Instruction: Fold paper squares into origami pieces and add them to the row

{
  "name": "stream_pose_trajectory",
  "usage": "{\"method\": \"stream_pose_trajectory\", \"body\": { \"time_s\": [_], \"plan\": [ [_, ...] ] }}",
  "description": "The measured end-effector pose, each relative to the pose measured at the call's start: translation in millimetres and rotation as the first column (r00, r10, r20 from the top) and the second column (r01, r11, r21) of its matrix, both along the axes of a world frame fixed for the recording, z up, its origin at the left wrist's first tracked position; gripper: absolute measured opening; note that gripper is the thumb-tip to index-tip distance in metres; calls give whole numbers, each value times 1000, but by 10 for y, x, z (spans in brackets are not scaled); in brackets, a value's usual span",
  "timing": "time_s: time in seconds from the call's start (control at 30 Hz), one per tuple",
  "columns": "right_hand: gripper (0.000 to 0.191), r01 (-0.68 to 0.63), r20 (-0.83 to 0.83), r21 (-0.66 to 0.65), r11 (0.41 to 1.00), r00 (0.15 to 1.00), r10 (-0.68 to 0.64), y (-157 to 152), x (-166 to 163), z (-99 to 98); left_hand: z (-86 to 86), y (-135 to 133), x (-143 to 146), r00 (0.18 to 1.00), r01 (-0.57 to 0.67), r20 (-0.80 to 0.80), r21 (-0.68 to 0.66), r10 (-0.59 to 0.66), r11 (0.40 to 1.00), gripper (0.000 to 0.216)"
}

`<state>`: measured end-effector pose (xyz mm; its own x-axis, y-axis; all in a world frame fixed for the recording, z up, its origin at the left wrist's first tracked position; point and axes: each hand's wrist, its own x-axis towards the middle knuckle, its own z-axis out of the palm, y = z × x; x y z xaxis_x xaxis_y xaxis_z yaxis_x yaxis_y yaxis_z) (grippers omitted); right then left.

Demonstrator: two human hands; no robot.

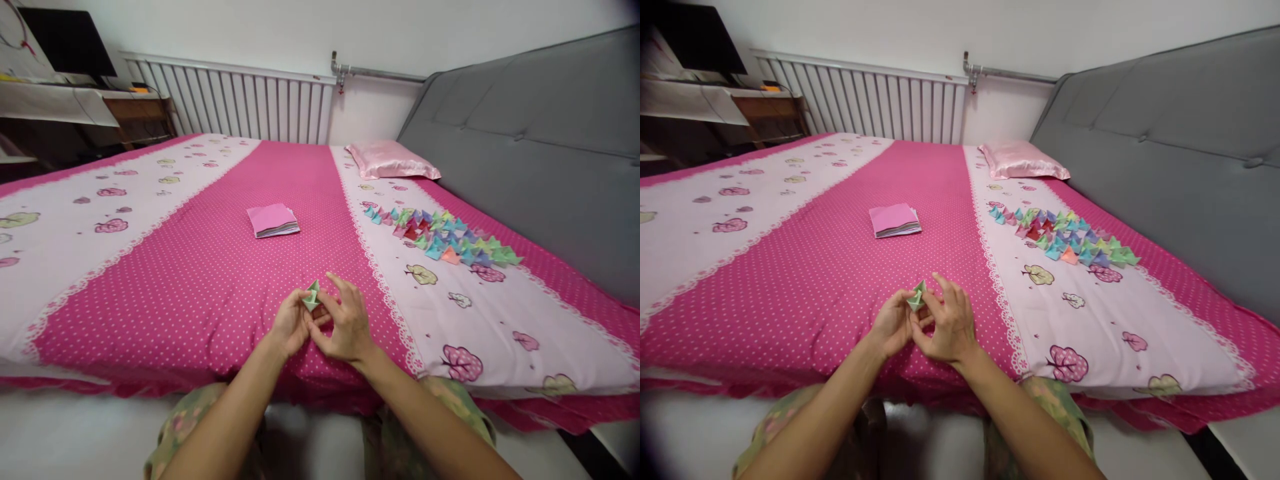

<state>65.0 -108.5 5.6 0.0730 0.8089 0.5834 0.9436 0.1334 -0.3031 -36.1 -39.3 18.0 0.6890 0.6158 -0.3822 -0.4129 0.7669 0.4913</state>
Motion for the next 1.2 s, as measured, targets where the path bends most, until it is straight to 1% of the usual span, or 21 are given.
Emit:
{"method": "stream_pose_trajectory", "body": {
  "time_s": [0.17,0.37,0.67,0.8,0.87,1.03,1.1,1.2],
  "plan": [
    [44,3,-8,3,1000,1000,-3,1,0,2,-37,11,12,997,11,-72,16,-10,1000,19],
    [46,4,-18,1,1000,1000,-4,-6,3,10,-67,28,-4,997,16,-72,35,-13,999,17],
    [52,3,-21,2,1000,1000,-3,-6,-3,5,-41,21,-2,998,18,-61,48,-15,999,17],
    [41,-10,-30,32,999,999,11,3,4,-20,-56,21,2,998,7,-67,40,-4,999,20],
    [34,-35,-39,71,997,999,38,16,15,-46,-59,20,-2,998,0,-56,43,2,999,22],
    [15,-111,-53,179,978,991,122,53,53,-116,-38,15,-15,999,44,9,44,-44,998,29],
    [12,-139,-61,207,968,986,154,61,62,-129,-32,15,-14,999,44,9,39,-44,998,30],
    [13,-175,-80,242,954,977,200,72,67,-138,-46,14,-6,999,41,-2,38,-41,998,31]
  ]
}}
